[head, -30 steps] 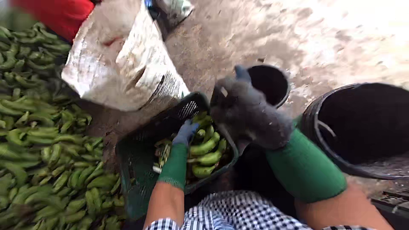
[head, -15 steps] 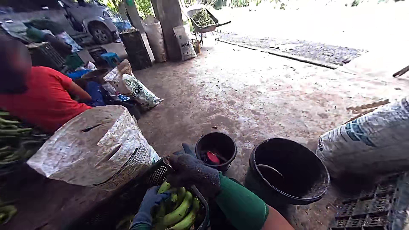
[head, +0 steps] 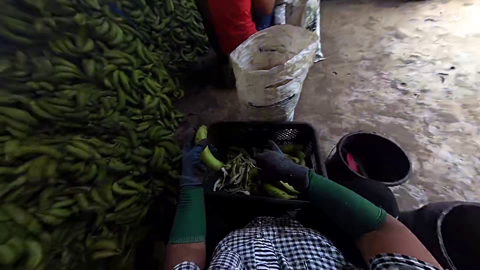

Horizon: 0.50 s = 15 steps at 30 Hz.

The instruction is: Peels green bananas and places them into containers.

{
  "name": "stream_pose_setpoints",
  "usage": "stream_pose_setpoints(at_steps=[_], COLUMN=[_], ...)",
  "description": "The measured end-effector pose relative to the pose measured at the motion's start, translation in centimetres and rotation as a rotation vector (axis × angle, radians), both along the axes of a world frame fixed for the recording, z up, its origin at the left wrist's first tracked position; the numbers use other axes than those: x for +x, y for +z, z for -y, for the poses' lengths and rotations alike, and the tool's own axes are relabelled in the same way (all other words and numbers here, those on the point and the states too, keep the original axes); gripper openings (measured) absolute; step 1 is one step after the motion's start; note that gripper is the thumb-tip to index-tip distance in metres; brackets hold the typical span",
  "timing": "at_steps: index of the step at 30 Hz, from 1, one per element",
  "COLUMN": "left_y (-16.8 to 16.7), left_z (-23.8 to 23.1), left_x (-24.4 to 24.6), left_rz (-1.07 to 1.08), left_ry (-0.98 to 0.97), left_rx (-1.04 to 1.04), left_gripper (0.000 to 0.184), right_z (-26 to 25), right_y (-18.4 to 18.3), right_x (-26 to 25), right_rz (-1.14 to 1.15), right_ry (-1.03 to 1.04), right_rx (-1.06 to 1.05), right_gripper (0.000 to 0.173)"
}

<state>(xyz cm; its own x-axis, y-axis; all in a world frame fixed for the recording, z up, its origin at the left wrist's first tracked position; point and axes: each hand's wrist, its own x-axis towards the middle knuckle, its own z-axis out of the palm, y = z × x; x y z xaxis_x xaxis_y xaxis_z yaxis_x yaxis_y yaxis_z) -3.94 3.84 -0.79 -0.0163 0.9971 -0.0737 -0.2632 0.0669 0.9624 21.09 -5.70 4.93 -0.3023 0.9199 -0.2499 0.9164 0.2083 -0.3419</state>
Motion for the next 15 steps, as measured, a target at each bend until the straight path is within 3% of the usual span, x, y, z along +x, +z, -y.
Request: stream_pose_setpoints(at_steps=[4, 7, 9, 12, 15], left_y=[-3.6, -5.1, -5.3, -5.8, -5.8], left_z=[-0.1, -0.6, -1.0, -1.7, -2.1], left_x=[-3.8, -4.4, -4.3, -3.9, -4.1], left_rz=[0.131, 0.273, 0.296, 0.384, 0.432], left_ry=[0.26, 0.473, 0.59, 0.661, 0.7], left_rx=[0.016, -0.008, -0.016, -0.048, -0.021], left_gripper=[0.058, 0.056, 0.046, 0.037, 0.038], right_z=[-3.0, -6.0, -7.8, -9.6, -10.9], right_y=[-2.1, -4.5, -6.7, -8.5, -9.2], right_x=[-6.9, -10.9, -12.7, -14.1, -14.5], right_rz=[-0.077, -0.278, -0.424, -0.546, -0.6], right_ry=[0.125, -0.032, -0.121, -0.133, -0.045], right_rx=[-0.039, -0.268, -0.427, -0.611, -0.66], right_gripper=[0.025, 0.023, 0.016, 0.006, 0.013])
